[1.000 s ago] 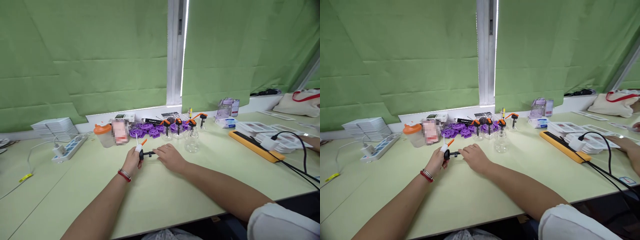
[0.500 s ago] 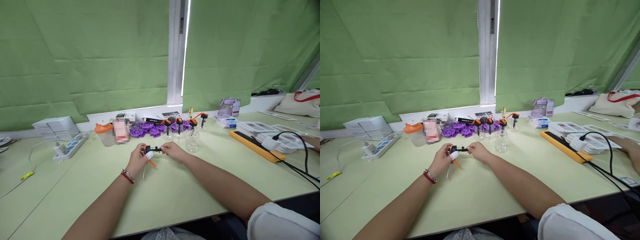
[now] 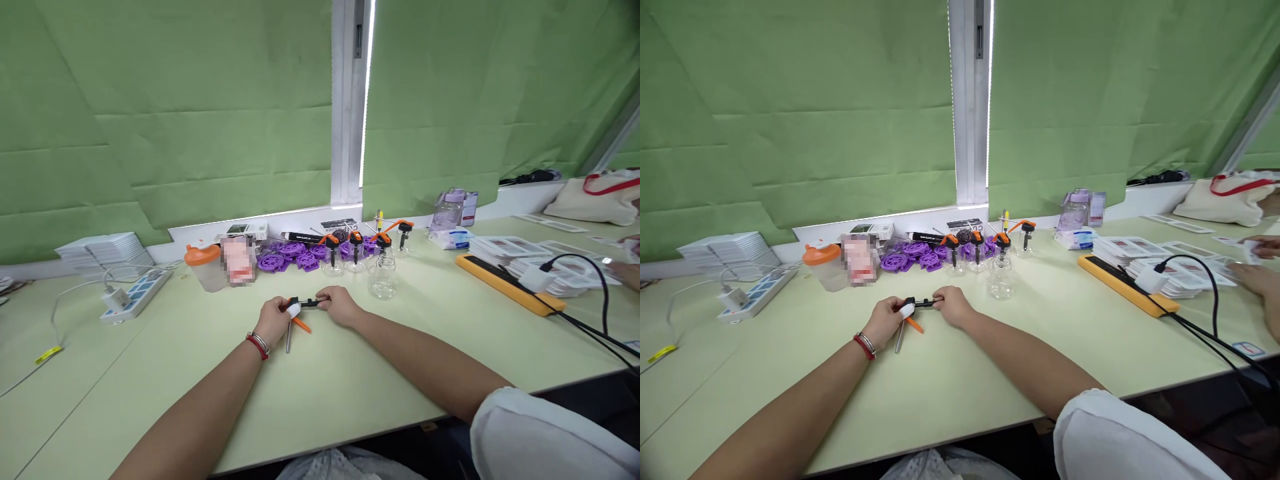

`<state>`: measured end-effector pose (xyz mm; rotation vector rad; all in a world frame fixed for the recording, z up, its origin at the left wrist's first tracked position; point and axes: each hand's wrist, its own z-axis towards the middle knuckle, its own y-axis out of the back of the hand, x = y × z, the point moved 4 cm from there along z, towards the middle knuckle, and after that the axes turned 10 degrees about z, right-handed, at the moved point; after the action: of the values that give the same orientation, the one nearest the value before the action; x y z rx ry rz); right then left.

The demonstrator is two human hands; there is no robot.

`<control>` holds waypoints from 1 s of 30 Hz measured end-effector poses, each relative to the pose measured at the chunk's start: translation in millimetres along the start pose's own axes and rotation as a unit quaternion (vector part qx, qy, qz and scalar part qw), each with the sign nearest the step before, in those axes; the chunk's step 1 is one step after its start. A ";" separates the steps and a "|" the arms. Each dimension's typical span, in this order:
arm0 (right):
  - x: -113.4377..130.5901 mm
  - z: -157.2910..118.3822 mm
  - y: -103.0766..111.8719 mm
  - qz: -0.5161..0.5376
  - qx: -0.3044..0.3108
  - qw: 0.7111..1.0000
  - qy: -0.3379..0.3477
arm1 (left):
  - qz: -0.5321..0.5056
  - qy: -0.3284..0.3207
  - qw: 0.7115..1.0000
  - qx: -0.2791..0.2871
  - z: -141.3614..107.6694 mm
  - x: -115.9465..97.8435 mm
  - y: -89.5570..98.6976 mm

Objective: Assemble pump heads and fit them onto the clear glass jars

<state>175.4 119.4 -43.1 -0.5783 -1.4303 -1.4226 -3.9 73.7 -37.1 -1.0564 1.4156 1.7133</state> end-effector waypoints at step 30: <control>17.9 4.8 -9.1 -0.072 0.026 0.997 0.028 | -0.005 0.000 0.999 -0.033 4.5 6.5 -2.8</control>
<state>159.0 116.7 -30.8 -0.4057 -1.4833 -1.4973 -5.1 78.7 -43.7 -1.0975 1.3609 1.7642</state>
